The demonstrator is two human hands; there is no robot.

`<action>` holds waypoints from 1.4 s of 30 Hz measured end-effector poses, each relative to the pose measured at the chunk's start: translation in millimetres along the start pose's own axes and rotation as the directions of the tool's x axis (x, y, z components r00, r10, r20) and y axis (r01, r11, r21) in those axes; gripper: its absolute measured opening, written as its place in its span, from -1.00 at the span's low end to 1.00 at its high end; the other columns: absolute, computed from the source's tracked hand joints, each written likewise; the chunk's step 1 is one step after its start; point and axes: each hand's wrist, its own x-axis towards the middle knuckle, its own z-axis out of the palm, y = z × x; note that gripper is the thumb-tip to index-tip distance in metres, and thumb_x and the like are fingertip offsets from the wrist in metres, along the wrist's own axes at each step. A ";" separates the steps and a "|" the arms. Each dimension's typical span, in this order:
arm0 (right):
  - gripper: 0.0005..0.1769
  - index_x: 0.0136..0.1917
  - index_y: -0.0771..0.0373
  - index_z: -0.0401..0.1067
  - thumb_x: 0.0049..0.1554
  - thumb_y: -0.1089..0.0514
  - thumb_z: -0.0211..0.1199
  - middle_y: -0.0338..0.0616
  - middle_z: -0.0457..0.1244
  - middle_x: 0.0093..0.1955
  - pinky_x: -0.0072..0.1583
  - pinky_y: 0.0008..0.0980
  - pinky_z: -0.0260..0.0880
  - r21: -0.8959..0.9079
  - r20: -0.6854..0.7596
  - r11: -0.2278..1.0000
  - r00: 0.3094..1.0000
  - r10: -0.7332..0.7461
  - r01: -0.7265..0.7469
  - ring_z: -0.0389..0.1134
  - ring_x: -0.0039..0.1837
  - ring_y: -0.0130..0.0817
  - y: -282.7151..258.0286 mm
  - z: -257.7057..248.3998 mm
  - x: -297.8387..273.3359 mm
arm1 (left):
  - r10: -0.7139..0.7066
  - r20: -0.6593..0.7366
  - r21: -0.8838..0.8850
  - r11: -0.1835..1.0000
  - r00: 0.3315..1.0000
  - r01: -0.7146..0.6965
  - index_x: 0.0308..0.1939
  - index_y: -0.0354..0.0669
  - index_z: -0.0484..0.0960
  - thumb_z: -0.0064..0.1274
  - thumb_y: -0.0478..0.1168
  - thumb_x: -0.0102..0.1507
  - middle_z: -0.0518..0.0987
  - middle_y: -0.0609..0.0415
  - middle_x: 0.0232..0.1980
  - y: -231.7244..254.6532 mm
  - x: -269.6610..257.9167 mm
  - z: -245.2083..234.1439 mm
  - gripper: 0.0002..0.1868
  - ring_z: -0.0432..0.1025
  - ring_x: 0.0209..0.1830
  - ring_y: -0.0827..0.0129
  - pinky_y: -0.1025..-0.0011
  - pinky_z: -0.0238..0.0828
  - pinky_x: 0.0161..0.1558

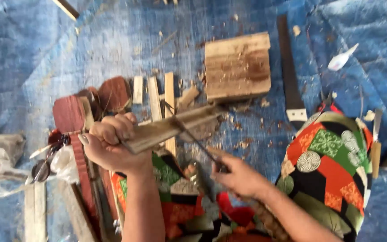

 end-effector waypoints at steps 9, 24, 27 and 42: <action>-0.80 0.05 0.25 0.42 0.24 0.11 0.31 -0.18 0.24 -0.44 -0.55 -0.49 0.19 0.183 0.077 0.983 0.997 -0.009 -0.005 0.13 -0.58 -0.47 34.1 2.1 19.6 | -0.012 -0.020 -0.022 1.000 1.000 0.012 -0.57 0.09 0.28 -0.34 -0.06 0.33 0.27 0.25 -0.62 0.8 -4.1 2.7 -0.65 0.17 -0.63 0.54 0.48 0.30 -0.44; -0.53 0.37 0.04 0.35 0.20 0.10 0.30 -0.20 0.31 -0.21 -0.50 -0.52 0.21 0.032 0.035 0.999 0.999 0.002 -0.003 0.15 -0.51 -0.55 13.1 14.1 -8.1 | -0.025 0.014 -0.004 1.000 1.000 0.025 -0.53 0.11 0.30 -0.36 -0.05 0.39 0.23 0.31 -0.59 -2.4 -2.7 -6.3 -0.63 0.18 -0.60 0.57 0.48 0.36 -0.38; -0.77 0.04 0.20 0.45 0.14 0.17 0.40 -0.19 0.24 -0.44 -0.49 -0.41 0.20 0.154 0.021 0.987 0.999 0.035 -0.038 0.16 -0.54 -0.42 38.0 5.8 25.2 | 0.021 0.002 0.055 0.998 1.000 -0.022 -0.50 0.13 0.30 -0.37 -0.05 0.40 0.31 0.27 -0.57 -4.2 -3.8 -6.2 -0.65 0.20 -0.60 0.54 0.42 0.34 -0.34; -0.89 -0.02 0.20 0.34 0.33 0.18 0.22 -0.27 0.17 -0.42 -0.48 -0.57 0.20 -0.018 -0.024 0.999 0.999 0.028 -0.029 0.09 -0.53 -0.52 -3.9 12.7 -7.2 | -0.003 -0.032 0.074 0.997 0.999 0.005 -0.54 0.13 0.27 -0.34 0.00 0.41 0.23 0.32 -0.62 3.9 1.7 -4.7 -0.60 0.17 -0.62 0.56 0.44 0.38 -0.35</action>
